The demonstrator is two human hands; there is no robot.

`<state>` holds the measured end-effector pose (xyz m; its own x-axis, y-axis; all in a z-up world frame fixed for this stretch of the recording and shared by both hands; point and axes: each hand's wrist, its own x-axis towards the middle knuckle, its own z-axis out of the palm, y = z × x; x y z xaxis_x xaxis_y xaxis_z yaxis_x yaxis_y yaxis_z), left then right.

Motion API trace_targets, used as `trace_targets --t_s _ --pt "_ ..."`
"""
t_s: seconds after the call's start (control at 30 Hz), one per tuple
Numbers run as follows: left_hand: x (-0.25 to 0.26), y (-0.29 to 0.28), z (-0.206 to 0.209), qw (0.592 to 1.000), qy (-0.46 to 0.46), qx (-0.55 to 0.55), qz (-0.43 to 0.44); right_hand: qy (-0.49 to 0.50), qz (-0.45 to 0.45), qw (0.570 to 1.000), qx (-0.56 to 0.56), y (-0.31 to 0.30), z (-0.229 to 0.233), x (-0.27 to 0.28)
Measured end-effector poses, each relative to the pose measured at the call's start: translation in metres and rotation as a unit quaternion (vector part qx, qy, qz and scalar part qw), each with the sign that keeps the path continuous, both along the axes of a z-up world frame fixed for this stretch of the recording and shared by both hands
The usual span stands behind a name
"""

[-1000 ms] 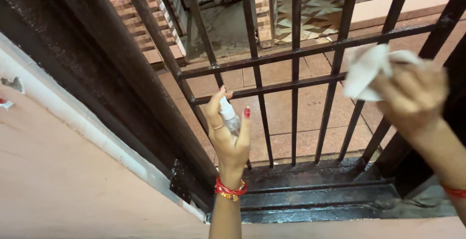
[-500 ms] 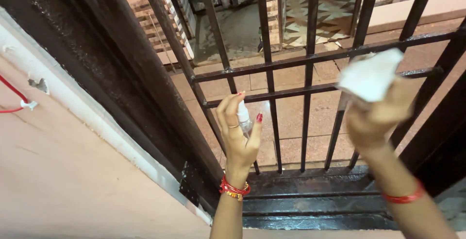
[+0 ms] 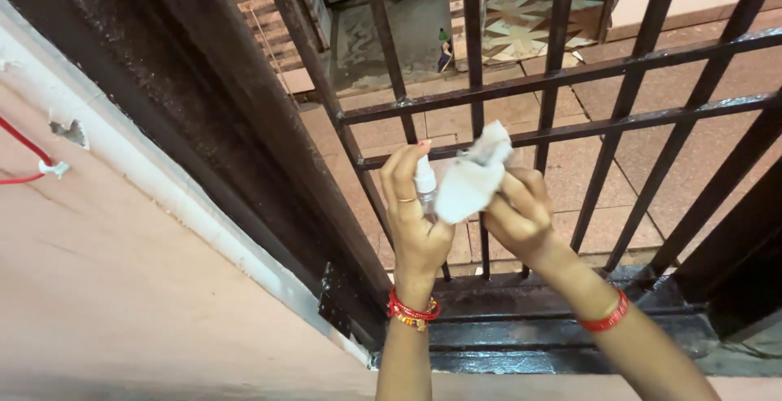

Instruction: The person sprays a liquid from a small bottle onto a black metal railing and wipes it with a white cloth. The person repeatedly sprays and wipes different sections of the railing in a systematic manner.

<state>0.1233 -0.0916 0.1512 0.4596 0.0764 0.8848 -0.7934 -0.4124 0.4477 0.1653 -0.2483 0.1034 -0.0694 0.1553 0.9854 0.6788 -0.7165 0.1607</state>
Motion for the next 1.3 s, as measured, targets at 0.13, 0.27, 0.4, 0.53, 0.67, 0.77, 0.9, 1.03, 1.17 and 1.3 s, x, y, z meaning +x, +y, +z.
trace_targets --t_s 0.13,0.27,0.4,0.53,0.67,0.77,0.9,1.03,1.17,1.3 --pt "0.001 0.003 -0.001 1.0 0.008 0.006 -0.009 0.09 0.023 0.994 0.054 -0.004 -0.032 -0.019" --pt "0.002 0.005 -0.002 1.0 0.019 0.004 -0.015 0.207 0.061 0.963 0.16 0.012 -0.029 -0.04" --pt "0.0 0.01 -0.003 0.999 0.021 0.007 -0.031 0.246 0.086 0.944 0.201 0.025 0.0 -0.044" --pt "-0.002 0.012 -0.002 0.999 0.028 0.008 -0.042 0.348 0.105 0.887 0.285 0.036 0.016 -0.023" --pt "-0.002 0.01 0.0 0.999 0.021 0.004 -0.037 0.378 0.136 0.879 0.257 0.038 -0.002 -0.006" --pt "-0.004 0.009 0.0 0.999 0.023 -0.003 -0.045 0.425 0.147 0.854 0.262 0.041 -0.033 -0.009" --pt "-0.005 0.009 -0.001 0.999 0.022 -0.002 -0.048 0.401 0.099 0.885 0.215 0.037 -0.106 -0.019" --pt "-0.007 0.009 0.002 0.999 0.018 0.008 -0.033 0.439 -0.012 0.882 0.17 0.033 -0.185 -0.032" --pt "-0.009 0.005 0.002 0.999 0.019 -0.004 -0.03 0.377 -0.074 0.918 0.1 0.024 -0.22 -0.031" --pt "-0.011 -0.001 0.004 0.999 0.024 -0.004 -0.02 0.382 -0.143 0.913 -0.002 0.011 -0.231 -0.036"
